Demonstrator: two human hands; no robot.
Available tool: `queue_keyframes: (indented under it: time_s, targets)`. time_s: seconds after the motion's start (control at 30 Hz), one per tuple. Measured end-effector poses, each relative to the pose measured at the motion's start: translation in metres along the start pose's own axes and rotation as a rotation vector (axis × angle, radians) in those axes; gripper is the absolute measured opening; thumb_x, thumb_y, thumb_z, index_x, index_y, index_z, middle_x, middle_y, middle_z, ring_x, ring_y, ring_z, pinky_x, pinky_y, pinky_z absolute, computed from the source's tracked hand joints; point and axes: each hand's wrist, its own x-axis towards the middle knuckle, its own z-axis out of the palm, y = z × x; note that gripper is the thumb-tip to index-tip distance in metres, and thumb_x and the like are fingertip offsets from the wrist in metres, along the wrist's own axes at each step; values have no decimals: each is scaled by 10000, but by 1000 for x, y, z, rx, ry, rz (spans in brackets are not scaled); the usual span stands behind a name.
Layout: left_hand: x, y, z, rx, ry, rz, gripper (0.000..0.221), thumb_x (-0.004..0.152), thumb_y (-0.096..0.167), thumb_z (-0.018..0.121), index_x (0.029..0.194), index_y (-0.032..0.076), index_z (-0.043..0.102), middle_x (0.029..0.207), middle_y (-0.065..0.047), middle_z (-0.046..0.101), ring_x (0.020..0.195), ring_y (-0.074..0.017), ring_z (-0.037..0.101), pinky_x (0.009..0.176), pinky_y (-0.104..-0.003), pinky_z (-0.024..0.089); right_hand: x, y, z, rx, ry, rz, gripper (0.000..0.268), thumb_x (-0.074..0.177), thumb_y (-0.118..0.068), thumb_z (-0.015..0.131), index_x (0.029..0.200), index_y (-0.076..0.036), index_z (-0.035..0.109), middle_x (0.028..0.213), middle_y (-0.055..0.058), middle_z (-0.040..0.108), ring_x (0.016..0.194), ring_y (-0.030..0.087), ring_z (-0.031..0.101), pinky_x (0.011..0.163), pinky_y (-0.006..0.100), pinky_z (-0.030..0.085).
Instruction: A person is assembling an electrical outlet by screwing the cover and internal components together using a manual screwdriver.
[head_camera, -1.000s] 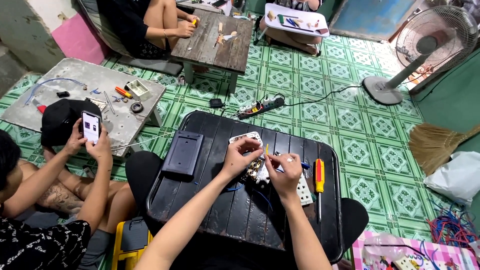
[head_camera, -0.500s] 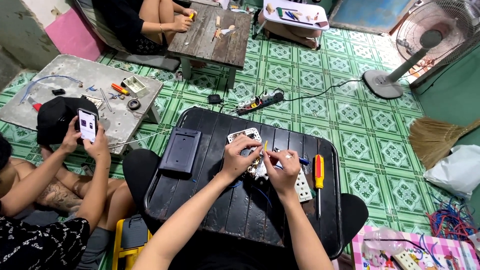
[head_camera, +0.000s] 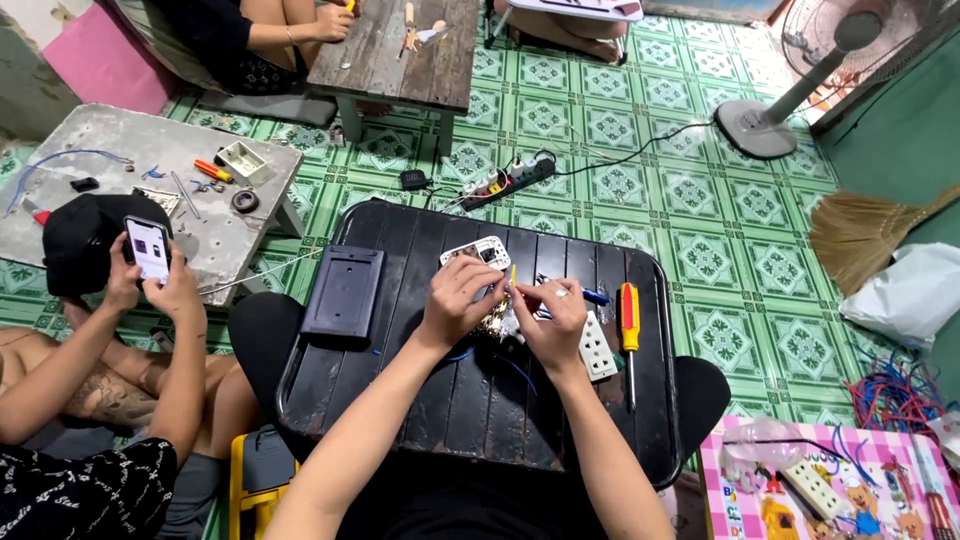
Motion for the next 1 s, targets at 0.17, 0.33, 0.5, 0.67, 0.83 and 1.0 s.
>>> queue_keyframes:
  time_s: [0.17, 0.33, 0.5, 0.67, 0.83, 1.0]
  targets:
    - [5, 5, 0, -44, 44, -11, 102, 792, -41, 811, 794, 35, 742, 763, -72, 735, 609, -255, 647, 607, -335, 559, 2, -2, -1, 23, 5, 7, 83, 826, -43, 860, 847, -87, 793, 562, -18, 661, 510, 153, 623, 726, 310, 500]
    - [9, 9, 0, -110, 64, -101, 104, 788, -52, 814, 791, 33, 754, 746, -71, 744, 598, -254, 652, 590, -332, 566, 0, 0, 0, 26, 10, -39, 67, 846, -44, 845, 867, -75, 789, 574, -9, 655, 511, 158, 610, 730, 320, 494]
    - [13, 11, 0, -147, 72, -148, 107, 777, -5, 851, 834, 39, 771, 766, -77, 762, 620, -268, 671, 597, -354, 574, -3, 7, -1, 6, 42, -60, 69, 846, -58, 850, 864, -92, 793, 576, -24, 656, 509, 148, 609, 737, 313, 502]
    - [14, 13, 0, -151, 69, -174, 88, 800, -13, 832, 838, 46, 780, 777, -69, 775, 628, -264, 685, 610, -348, 583, -7, 16, 0, 3, 44, -89, 79, 839, -45, 851, 873, -87, 793, 591, -21, 662, 503, 147, 608, 720, 319, 501]
    - [8, 13, 3, -343, 51, -460, 104, 788, -10, 842, 839, 65, 793, 760, -66, 778, 665, -210, 692, 623, -314, 566, -2, 10, 0, -12, 63, -96, 90, 834, -41, 857, 875, -88, 793, 592, -22, 661, 502, 143, 605, 721, 315, 500]
    - [-5, 8, 9, -509, 46, -644, 118, 776, -47, 839, 837, 42, 792, 766, -103, 773, 679, -185, 667, 639, -300, 545, -1, 7, -1, -26, 69, -106, 95, 826, -31, 860, 877, -84, 800, 596, -17, 668, 502, 137, 604, 732, 322, 502]
